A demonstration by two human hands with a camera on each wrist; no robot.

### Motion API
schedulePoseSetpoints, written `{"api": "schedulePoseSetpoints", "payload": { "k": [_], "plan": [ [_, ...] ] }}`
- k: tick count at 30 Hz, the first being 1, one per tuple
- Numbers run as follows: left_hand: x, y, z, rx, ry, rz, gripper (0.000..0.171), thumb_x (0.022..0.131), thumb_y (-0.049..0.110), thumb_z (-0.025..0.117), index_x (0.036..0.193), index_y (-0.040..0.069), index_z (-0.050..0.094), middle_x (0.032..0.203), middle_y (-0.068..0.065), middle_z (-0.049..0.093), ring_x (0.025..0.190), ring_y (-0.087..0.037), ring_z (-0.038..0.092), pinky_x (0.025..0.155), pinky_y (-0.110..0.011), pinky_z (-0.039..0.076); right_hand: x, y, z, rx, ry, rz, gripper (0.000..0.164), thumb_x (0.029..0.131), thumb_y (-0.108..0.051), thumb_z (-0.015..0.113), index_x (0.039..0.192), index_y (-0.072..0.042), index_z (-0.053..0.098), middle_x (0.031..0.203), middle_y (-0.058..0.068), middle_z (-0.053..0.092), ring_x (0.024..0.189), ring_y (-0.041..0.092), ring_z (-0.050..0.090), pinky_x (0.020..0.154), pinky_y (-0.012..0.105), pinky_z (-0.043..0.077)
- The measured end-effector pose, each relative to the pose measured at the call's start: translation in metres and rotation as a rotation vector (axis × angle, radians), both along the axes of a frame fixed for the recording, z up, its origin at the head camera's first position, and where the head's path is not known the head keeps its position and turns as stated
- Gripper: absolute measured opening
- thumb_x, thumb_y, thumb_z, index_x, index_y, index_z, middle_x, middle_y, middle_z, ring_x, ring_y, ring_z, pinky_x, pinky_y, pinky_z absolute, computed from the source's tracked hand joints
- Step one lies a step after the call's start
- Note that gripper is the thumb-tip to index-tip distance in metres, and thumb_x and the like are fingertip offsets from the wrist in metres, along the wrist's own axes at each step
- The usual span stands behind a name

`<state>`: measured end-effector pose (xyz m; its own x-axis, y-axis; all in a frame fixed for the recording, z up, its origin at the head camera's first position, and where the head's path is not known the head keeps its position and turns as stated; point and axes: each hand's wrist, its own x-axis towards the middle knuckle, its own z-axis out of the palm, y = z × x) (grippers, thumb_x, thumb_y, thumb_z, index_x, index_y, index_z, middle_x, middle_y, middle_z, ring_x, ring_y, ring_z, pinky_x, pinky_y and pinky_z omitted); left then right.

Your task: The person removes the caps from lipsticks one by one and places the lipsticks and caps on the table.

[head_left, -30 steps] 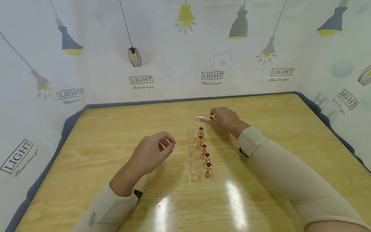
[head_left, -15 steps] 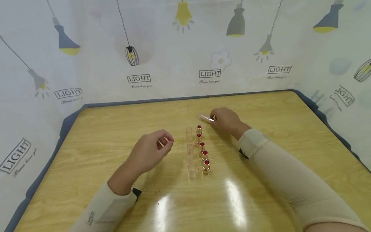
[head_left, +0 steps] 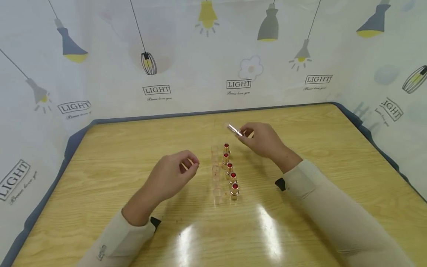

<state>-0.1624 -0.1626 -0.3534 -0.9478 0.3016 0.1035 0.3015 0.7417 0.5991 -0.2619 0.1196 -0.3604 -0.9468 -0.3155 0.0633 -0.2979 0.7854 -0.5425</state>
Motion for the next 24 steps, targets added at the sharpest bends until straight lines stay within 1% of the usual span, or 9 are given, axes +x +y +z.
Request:
{"api": "schedulePoseSetpoints", "payload": {
  "k": [2, 6, 10, 13, 16, 19, 21, 24],
  "plan": [
    [0.001, 0.001, 0.0, -0.006, 0.008, -0.004, 0.008, 0.098, 0.027, 0.062, 0.101, 0.023, 0.068, 0.081, 0.009, 0.068, 0.069, -0.008, 0.061, 0.059, -0.027, 0.05, 0.012, 0.001, 0.008, -0.074, -0.004, 0.006, 0.021, 0.098, -0.029, 0.065, 0.112, -0.014, 0.072, 0.102, 0.006, 0.07, 0.079, 0.022, 0.065, 0.065, 0.034, 0.051],
    [0.004, 0.002, 0.002, -0.019, 0.024, -0.006, 0.009, 0.099, 0.027, 0.061, 0.102, 0.023, 0.069, 0.082, 0.01, 0.068, 0.069, -0.006, 0.061, 0.059, -0.026, 0.05, 0.035, 0.002, 0.017, -0.15, 0.007, 0.04, 0.019, 0.098, -0.027, 0.065, 0.112, -0.016, 0.072, 0.101, 0.004, 0.07, 0.076, 0.02, 0.065, 0.061, 0.033, 0.052],
    [0.005, 0.005, 0.004, -0.026, 0.051, -0.01, 0.01, 0.099, 0.027, 0.06, 0.102, 0.023, 0.069, 0.083, 0.01, 0.069, 0.071, -0.007, 0.062, 0.061, -0.026, 0.051, 0.055, 0.001, 0.02, -0.173, 0.054, 0.081, 0.021, 0.097, -0.025, 0.067, 0.115, -0.015, 0.071, 0.098, 0.003, 0.07, 0.072, 0.016, 0.063, 0.059, 0.031, 0.052],
    [0.006, 0.008, 0.006, -0.025, 0.052, -0.009, 0.011, 0.1, 0.028, 0.06, 0.104, 0.023, 0.069, 0.086, 0.009, 0.07, 0.071, -0.006, 0.062, 0.061, -0.026, 0.051, 0.069, 0.001, 0.02, -0.188, 0.076, 0.116, 0.024, 0.096, -0.023, 0.069, 0.117, -0.013, 0.071, 0.097, 0.001, 0.07, 0.071, 0.013, 0.062, 0.06, 0.029, 0.052],
    [0.009, 0.01, 0.007, 0.002, 0.031, -0.006, 0.017, 0.1, 0.03, 0.062, 0.113, 0.022, 0.067, 0.098, 0.007, 0.07, 0.072, -0.006, 0.062, 0.063, -0.026, 0.052, 0.08, 0.002, 0.022, -0.191, 0.086, 0.17, 0.025, 0.095, -0.021, 0.07, 0.118, -0.013, 0.071, 0.099, -0.001, 0.07, 0.074, 0.011, 0.062, 0.063, 0.028, 0.053],
    [0.01, 0.012, 0.006, 0.046, 0.014, -0.015, 0.033, 0.099, 0.032, 0.064, 0.13, 0.024, 0.06, 0.119, 0.004, 0.065, 0.079, -0.006, 0.063, 0.067, -0.027, 0.054, 0.088, 0.003, 0.025, -0.181, 0.101, 0.232, 0.024, 0.094, -0.021, 0.072, 0.117, -0.014, 0.071, 0.102, -0.004, 0.07, 0.079, 0.008, 0.062, 0.069, 0.027, 0.054],
    [0.011, 0.013, 0.005, 0.074, 0.009, -0.037, 0.045, 0.098, 0.035, 0.065, 0.14, 0.027, 0.052, 0.131, 0.003, 0.057, 0.085, -0.006, 0.064, 0.071, -0.027, 0.054, 0.092, 0.003, 0.028, -0.155, 0.117, 0.269, 0.024, 0.093, -0.021, 0.073, 0.117, -0.016, 0.071, 0.102, -0.007, 0.069, 0.081, 0.005, 0.062, 0.071, 0.027, 0.054],
    [0.012, 0.015, 0.004, 0.106, 0.023, -0.09, 0.055, 0.097, 0.038, 0.066, 0.147, 0.033, 0.044, 0.14, 0.005, 0.049, 0.092, -0.004, 0.064, 0.076, -0.029, 0.055, 0.099, 0.003, 0.03, -0.117, 0.153, 0.313, 0.024, 0.092, -0.021, 0.074, 0.116, -0.017, 0.072, 0.099, -0.009, 0.068, 0.079, 0.004, 0.06, 0.068, 0.026, 0.054]
  ]
}}
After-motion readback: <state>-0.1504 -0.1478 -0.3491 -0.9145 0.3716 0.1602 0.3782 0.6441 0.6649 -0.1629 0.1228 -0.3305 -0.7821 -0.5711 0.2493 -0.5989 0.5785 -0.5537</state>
